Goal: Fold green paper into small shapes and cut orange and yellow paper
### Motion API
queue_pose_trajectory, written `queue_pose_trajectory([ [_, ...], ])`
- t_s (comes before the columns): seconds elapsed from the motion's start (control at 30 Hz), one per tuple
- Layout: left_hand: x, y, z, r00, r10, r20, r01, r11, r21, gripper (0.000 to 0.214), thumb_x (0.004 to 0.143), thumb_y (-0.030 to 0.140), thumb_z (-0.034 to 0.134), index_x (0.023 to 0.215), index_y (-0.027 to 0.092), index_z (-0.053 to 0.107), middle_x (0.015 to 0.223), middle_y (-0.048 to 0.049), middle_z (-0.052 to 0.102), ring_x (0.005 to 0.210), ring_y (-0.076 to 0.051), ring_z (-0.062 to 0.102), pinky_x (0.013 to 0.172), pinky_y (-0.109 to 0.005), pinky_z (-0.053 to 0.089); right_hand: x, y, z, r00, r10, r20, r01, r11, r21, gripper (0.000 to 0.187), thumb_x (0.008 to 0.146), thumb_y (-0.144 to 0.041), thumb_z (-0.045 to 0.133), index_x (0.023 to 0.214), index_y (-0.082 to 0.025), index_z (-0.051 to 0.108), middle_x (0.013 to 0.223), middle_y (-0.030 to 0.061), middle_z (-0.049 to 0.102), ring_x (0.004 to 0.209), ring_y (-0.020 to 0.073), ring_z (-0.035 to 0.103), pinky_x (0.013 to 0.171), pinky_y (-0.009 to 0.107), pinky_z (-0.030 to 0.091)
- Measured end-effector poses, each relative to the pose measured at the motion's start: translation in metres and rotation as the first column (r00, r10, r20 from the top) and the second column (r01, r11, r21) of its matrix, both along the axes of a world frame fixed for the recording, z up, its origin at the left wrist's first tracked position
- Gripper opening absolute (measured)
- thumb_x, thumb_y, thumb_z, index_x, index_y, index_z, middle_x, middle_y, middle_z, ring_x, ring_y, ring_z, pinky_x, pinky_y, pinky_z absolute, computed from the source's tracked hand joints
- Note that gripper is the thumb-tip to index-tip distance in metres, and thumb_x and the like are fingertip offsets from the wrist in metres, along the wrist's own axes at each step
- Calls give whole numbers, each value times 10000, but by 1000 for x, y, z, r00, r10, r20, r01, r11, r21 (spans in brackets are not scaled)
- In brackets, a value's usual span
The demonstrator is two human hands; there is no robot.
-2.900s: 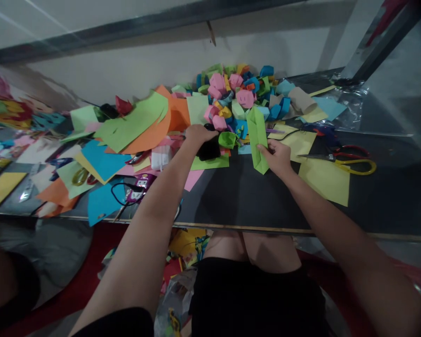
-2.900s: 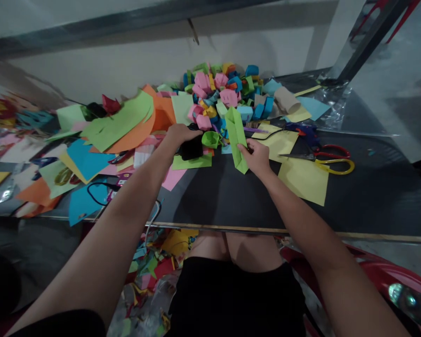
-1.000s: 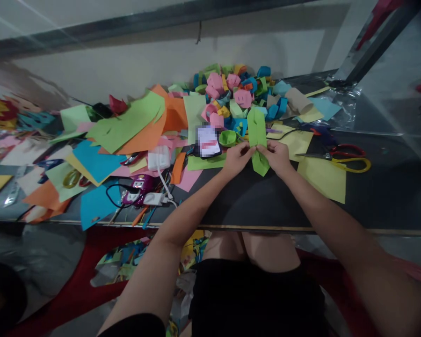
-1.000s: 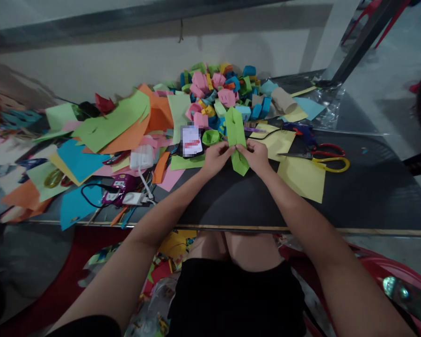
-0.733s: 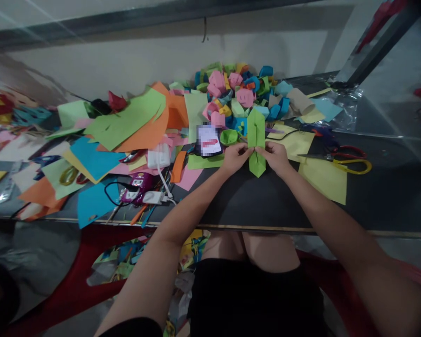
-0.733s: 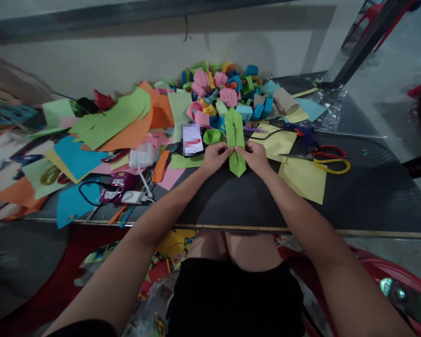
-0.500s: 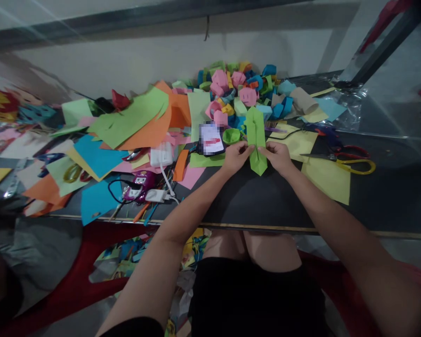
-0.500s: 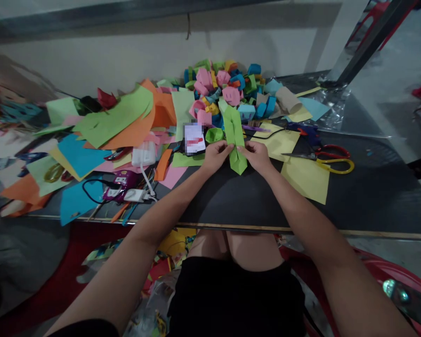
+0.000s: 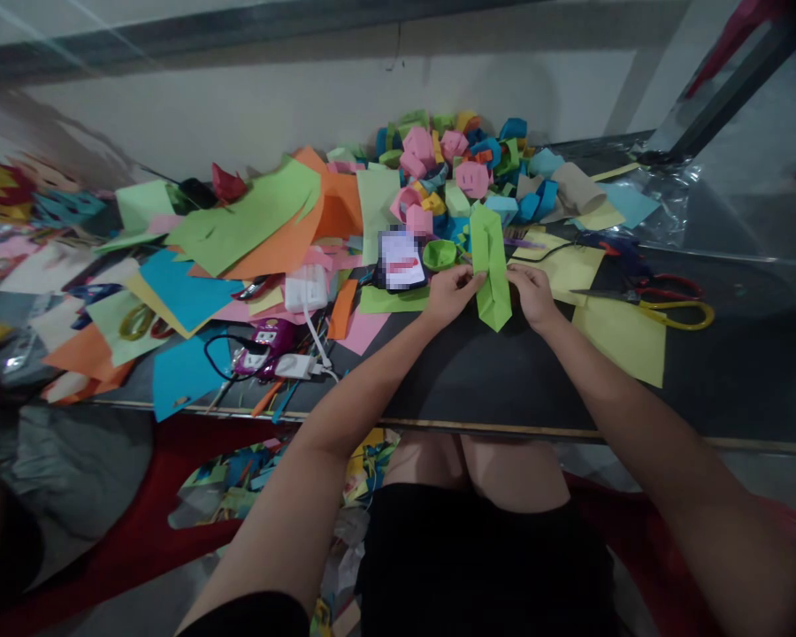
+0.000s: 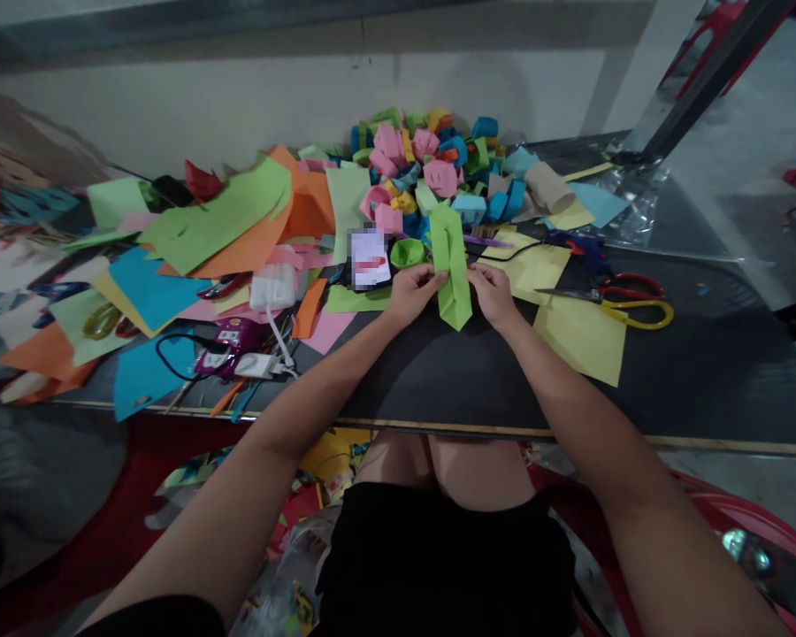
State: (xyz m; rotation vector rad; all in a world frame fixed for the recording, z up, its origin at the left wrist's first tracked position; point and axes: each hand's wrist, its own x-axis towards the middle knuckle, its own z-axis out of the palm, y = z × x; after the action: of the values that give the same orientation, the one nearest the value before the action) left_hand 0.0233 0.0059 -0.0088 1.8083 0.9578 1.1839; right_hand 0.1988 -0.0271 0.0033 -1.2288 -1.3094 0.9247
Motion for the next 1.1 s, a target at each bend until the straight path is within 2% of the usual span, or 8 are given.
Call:
queue_pose_trajectory([
  [0.1, 0, 0, -1, 1000, 1, -6, -1, 1000, -9, 383, 908, 531, 656, 707, 208, 608, 570, 34, 542, 541, -112, 492, 523, -258, 376, 1, 0, -2, 999, -31, -24, 31, 999, -9, 467, 813, -648, 647, 638, -236, 513, 537, -21, 452, 475, 128, 452, 450, 286, 385],
  [0.27, 1, 0, -2, 1000, 13, 12, -13, 1000, -24, 361, 916, 520, 657, 735, 208, 639, 574, 34, 563, 530, -108, 496, 526, -260, 389, 5, 7, -8, 994, -111, -17, 110, 992, -54, 318, 819, -548, 576, 978, -273, 593, 633, -13, 558, 508, 160, 518, 483, 310, 433],
  [0.33, 1, 0, -3, 1000, 14, 16, -14, 999, -37, 354, 922, 504, 657, 729, 207, 637, 570, 35, 565, 522, -105, 491, 526, -261, 389, 6, 8, -9, 993, -117, 0, 117, 991, -62, 279, 813, -495, 568, 983, -274, 585, 635, -13, 560, 510, 166, 521, 496, 320, 437],
  [0.47, 2, 1, -4, 999, 28, 38, -26, 998, -53, 334, 925, 473, 658, 729, 203, 631, 595, 27, 579, 542, -105, 498, 532, -256, 394, 3, 6, -5, 996, -82, -39, 80, 995, -54, 186, 754, -420, 637, 821, -259, 573, 580, -21, 537, 502, 161, 525, 502, 321, 454],
  [0.63, 3, 2, -6, 999, 7, 47, -4, 998, -64, 314, 925, 489, 646, 794, 204, 655, 659, 14, 623, 581, -110, 534, 564, -257, 441, -3, -2, 4, 998, 6, -66, -6, 1000, -6, 273, 714, -470, 730, 762, -251, 573, 611, -19, 571, 523, 146, 536, 515, 313, 487],
  [0.8, 2, 0, -4, 1000, 2, 20, -1, 999, -46, 317, 917, 499, 649, 910, 188, 708, 660, 12, 634, 565, -111, 532, 569, -262, 439, -5, -7, 10, 996, 62, -57, -60, 997, 43, 455, 651, -623, 817, 786, -248, 596, 601, -33, 552, 486, 126, 495, 475, 302, 473],
  [0.97, -1, -8, 4, 1000, -12, -21, 13, 998, 63, 404, 917, 557, 625, 790, 178, 686, 593, 23, 594, 540, -105, 499, 540, -250, 380, -6, -8, 10, 994, 90, -57, -87, 994, 61, 597, 611, -767, 814, 812, -243, 609, 596, -44, 560, 462, 111, 487, 462, 292, 470],
  [1.1, -1, -14, 8, 992, -123, 8, 122, 990, 63, 551, 974, 644, 488, 710, 175, 603, 571, 26, 524, 535, -109, 490, 539, -248, 384, -4, -5, 7, 992, 100, -80, -94, 992, 80, 604, 558, -716, 885, 788, -245, 584, 570, -58, 562, 449, 103, 487, 443, 268, 427],
])
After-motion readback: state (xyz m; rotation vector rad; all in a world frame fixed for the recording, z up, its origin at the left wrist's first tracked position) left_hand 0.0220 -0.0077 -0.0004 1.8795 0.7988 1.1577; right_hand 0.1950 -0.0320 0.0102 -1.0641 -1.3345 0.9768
